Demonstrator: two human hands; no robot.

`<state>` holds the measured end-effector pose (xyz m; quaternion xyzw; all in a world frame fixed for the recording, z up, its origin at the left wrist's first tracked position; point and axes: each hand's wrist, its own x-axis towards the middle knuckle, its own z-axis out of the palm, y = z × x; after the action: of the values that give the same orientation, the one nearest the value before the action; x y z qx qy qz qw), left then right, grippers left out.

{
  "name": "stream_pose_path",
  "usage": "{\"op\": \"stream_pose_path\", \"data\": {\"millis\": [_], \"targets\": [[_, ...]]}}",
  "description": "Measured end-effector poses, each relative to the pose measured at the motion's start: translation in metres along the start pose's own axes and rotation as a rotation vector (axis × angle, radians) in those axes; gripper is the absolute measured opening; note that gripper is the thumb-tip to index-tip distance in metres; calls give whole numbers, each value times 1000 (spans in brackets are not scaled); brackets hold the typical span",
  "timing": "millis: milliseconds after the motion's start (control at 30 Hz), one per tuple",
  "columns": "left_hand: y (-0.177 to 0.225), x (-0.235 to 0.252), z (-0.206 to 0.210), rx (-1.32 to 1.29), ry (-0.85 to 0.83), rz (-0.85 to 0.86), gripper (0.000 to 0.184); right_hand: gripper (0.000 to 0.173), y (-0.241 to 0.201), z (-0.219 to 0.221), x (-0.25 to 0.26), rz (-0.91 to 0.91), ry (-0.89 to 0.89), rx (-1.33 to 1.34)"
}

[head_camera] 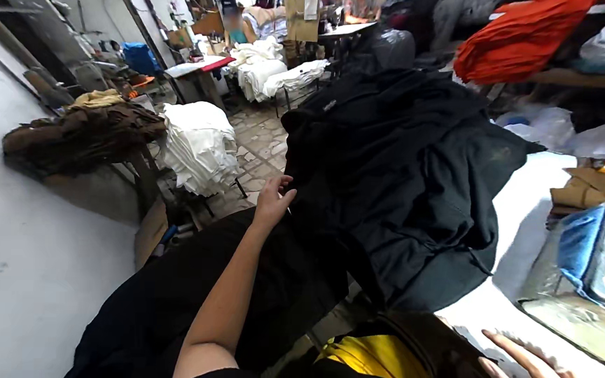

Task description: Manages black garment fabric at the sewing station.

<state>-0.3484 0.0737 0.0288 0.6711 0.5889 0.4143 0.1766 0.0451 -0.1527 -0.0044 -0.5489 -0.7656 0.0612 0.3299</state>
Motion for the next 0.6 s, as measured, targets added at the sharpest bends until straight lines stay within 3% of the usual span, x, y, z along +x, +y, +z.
{"op": "stream_pose_path", "data": {"millis": [400,600], "targets": [[-17,-49,3,-118,-63,-180,42,33,-28,11,31,-14,-49,68],[-2,-70,37,60,-90,0,69,29,-58,32,89,-203,-38,29]]}}
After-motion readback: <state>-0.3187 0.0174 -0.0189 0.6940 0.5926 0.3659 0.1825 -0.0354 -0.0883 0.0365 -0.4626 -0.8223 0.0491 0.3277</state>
